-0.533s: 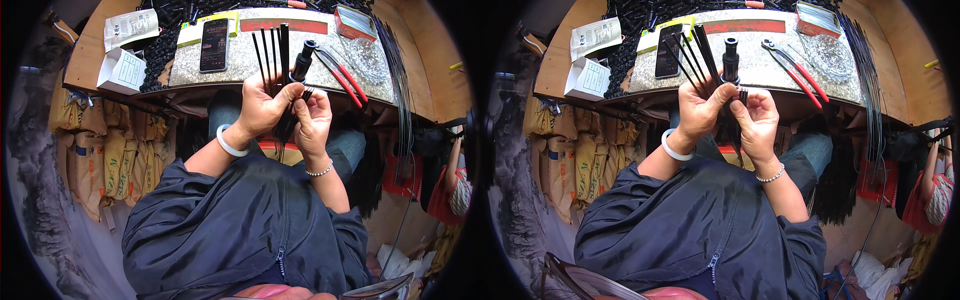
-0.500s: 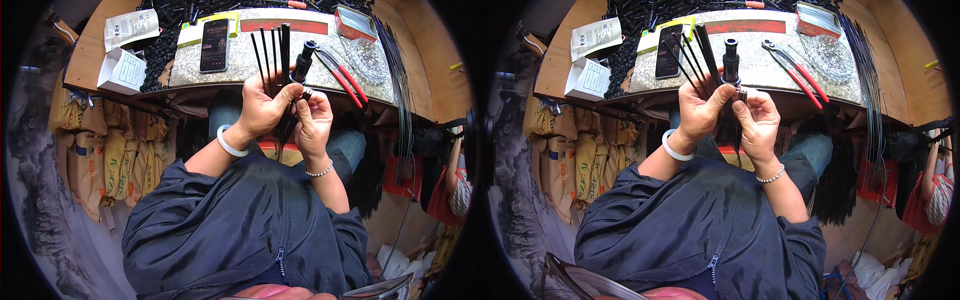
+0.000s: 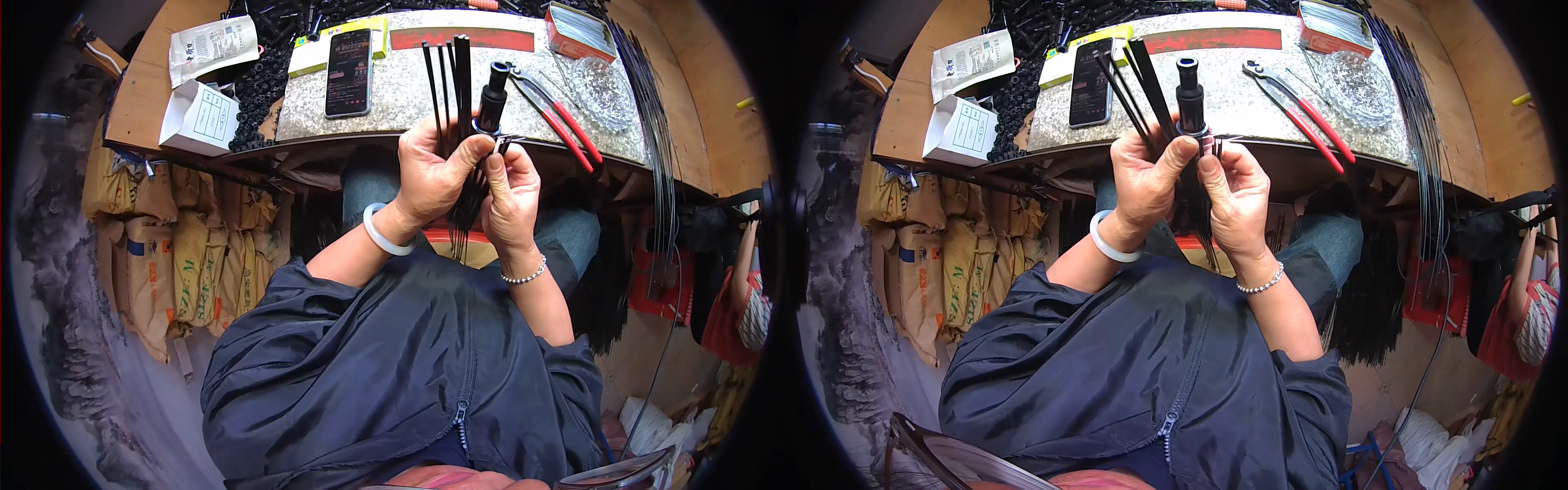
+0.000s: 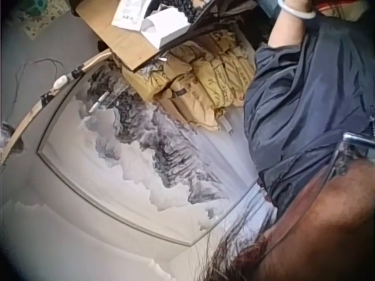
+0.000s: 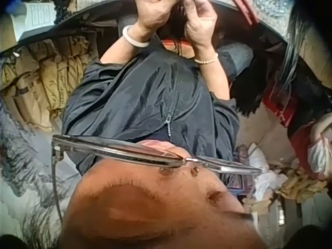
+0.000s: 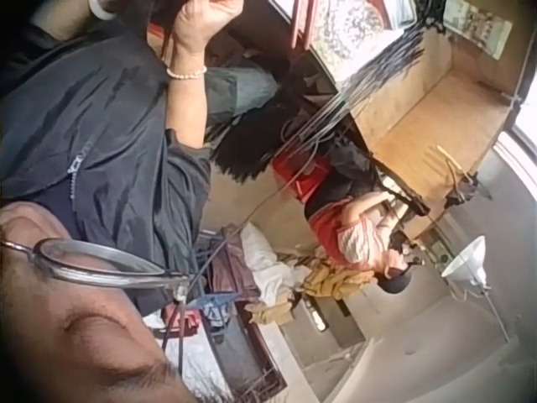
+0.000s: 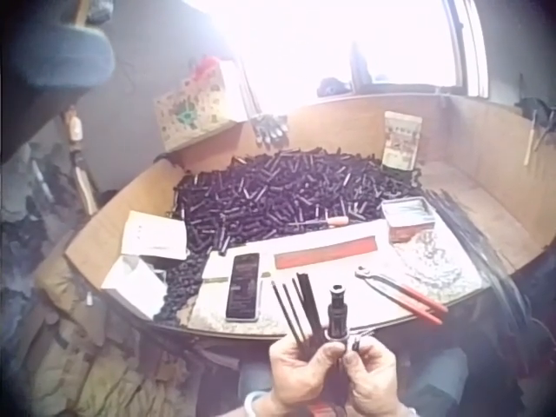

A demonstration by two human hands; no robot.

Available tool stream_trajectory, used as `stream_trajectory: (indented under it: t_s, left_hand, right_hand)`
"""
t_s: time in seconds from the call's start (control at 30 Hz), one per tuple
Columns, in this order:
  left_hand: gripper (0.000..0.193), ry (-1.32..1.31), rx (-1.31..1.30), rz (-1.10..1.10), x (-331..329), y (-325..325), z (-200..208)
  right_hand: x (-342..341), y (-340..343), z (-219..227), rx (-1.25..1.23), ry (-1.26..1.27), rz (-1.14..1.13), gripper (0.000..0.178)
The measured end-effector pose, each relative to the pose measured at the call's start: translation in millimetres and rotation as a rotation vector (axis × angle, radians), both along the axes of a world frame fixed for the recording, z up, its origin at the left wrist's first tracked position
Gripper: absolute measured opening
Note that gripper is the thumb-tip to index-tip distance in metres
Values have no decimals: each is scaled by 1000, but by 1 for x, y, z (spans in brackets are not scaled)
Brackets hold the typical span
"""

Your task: Assembling small black plastic nozzles or connectors onto thin black tubes using pliers to secure them.

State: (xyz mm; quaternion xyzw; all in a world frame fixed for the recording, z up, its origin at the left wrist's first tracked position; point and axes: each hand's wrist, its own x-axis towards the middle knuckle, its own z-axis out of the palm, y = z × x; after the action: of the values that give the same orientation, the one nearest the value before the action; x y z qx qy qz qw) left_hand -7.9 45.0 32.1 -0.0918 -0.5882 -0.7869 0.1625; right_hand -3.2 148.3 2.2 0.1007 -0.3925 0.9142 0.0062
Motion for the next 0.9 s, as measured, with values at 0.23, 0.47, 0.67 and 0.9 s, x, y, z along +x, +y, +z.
stream_trajectory:
  t_s: [0.23, 0.47, 0.67, 0.9]
  left_hand:
    - [27, -53, 2, -20, -1, -3, 2]
    - [26, -54, 17, -63, 2, -7, -2]
    - [35, -10, -42, -62, 3, -7, -4]
    - [34, -3, 13, -87, 0, -8, -8]
  right_hand:
    - [2, 2, 3, 69, -7, -9, 11]
    - [2, 1, 8, 37, -18, 86, 9]
    - [3, -2, 1, -26, 23, 5, 11]
    - [0, 0, 5, 39, 50, 14, 8]
